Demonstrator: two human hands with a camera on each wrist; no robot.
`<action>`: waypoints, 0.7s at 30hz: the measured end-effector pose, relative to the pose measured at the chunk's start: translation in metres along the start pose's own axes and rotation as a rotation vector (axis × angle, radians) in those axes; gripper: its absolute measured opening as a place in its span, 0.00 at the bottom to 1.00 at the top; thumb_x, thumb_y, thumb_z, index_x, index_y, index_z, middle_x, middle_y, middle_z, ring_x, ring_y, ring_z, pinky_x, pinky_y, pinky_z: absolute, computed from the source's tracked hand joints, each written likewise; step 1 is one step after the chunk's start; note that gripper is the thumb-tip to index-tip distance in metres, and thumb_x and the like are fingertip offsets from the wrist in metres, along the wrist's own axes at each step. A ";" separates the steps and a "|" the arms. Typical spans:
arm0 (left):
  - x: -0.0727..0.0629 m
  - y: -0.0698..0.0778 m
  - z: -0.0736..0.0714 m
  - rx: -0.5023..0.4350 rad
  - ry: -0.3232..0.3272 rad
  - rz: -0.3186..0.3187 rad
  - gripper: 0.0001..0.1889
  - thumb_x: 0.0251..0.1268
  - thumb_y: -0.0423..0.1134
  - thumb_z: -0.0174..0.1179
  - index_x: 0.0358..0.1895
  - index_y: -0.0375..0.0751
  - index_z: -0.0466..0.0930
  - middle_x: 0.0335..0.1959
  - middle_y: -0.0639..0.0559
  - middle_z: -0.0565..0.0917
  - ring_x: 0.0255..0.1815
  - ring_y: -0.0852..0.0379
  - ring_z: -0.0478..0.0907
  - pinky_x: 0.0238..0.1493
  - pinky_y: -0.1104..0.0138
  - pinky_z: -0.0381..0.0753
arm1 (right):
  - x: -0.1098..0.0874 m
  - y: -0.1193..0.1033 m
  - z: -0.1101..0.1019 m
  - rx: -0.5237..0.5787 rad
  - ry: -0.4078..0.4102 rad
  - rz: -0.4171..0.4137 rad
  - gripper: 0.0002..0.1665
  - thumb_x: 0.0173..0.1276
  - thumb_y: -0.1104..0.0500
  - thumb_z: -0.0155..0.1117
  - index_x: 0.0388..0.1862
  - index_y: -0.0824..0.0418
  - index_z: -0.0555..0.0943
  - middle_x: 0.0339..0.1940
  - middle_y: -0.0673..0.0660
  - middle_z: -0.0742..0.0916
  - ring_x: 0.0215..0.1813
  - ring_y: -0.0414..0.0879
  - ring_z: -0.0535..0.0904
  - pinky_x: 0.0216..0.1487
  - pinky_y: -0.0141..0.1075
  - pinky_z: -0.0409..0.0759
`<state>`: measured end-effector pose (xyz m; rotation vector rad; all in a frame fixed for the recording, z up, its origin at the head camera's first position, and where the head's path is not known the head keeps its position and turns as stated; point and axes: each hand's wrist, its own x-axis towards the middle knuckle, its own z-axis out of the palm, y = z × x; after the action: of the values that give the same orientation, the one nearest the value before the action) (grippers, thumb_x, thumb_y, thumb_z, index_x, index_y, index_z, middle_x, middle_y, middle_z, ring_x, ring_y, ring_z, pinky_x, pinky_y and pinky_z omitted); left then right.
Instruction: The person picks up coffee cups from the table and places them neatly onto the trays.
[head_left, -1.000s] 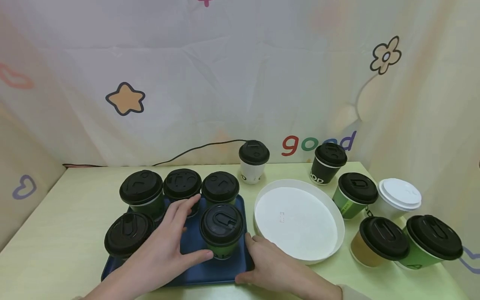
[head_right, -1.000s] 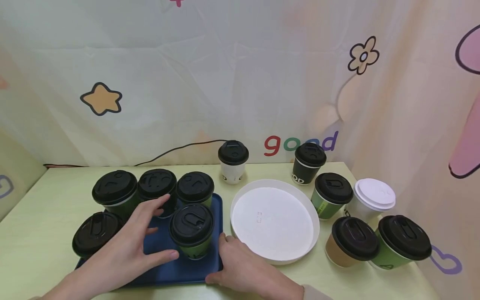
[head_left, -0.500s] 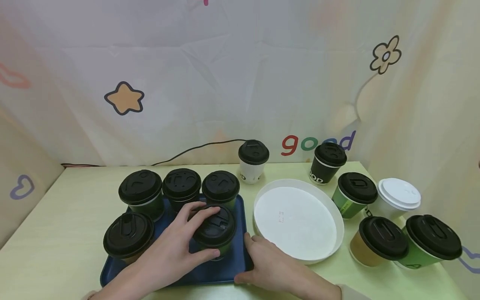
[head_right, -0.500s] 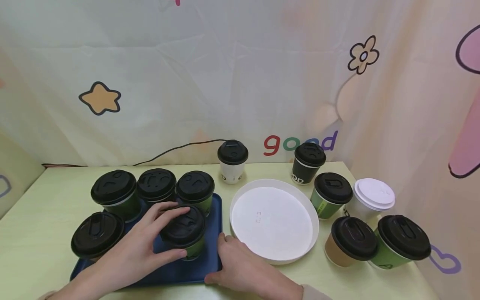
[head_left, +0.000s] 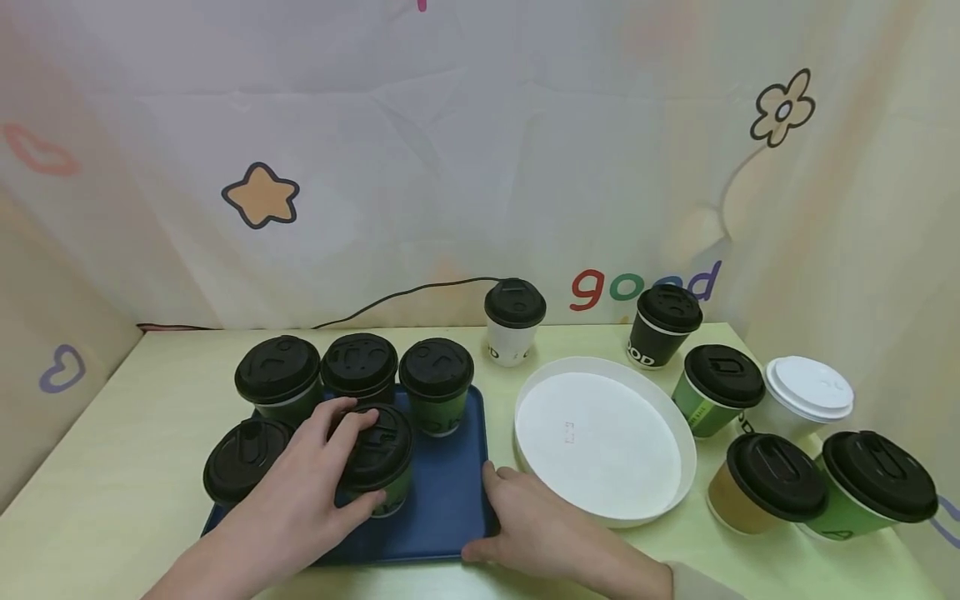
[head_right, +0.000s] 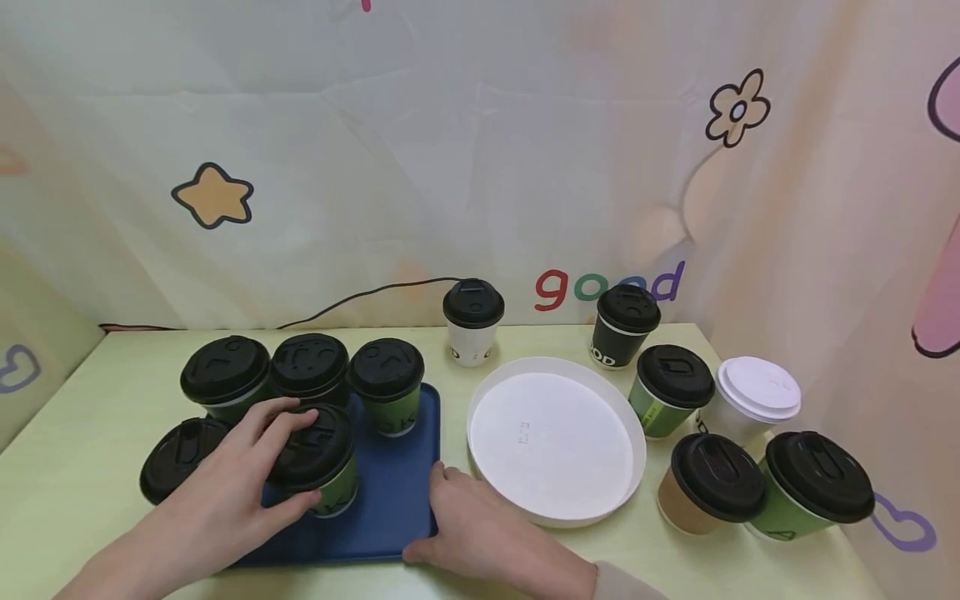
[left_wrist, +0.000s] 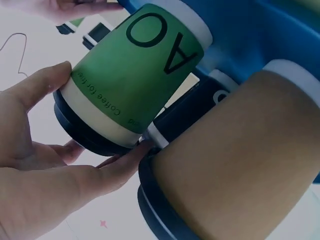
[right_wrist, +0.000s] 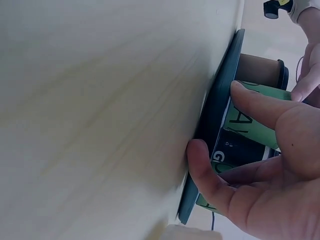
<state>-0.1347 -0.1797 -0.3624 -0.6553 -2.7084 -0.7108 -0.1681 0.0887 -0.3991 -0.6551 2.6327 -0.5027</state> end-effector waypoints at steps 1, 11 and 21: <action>-0.001 -0.002 -0.001 0.009 -0.003 -0.004 0.40 0.51 0.38 0.81 0.68 0.36 0.72 0.67 0.37 0.68 0.64 0.36 0.71 0.56 0.44 0.79 | 0.001 -0.002 0.000 -0.008 -0.005 0.004 0.63 0.58 0.36 0.79 0.75 0.77 0.64 0.68 0.70 0.77 0.68 0.55 0.75 0.66 0.49 0.75; -0.010 -0.010 -0.015 0.082 -0.054 -0.028 0.40 0.55 0.38 0.77 0.70 0.33 0.69 0.71 0.31 0.64 0.69 0.30 0.66 0.58 0.38 0.75 | 0.009 -0.009 0.000 -0.045 0.004 -0.029 0.63 0.58 0.36 0.78 0.75 0.77 0.63 0.67 0.68 0.79 0.65 0.51 0.78 0.63 0.45 0.77; -0.028 -0.020 -0.031 0.167 0.074 -0.051 0.64 0.40 0.50 0.85 0.81 0.40 0.53 0.73 0.29 0.59 0.69 0.26 0.59 0.58 0.30 0.61 | 0.020 -0.017 0.000 -0.034 0.002 -0.034 0.62 0.59 0.37 0.78 0.76 0.76 0.62 0.68 0.68 0.78 0.66 0.53 0.76 0.65 0.45 0.75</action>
<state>-0.1161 -0.2218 -0.3540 -0.5114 -2.6876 -0.5023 -0.1781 0.0649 -0.3970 -0.7114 2.6417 -0.4692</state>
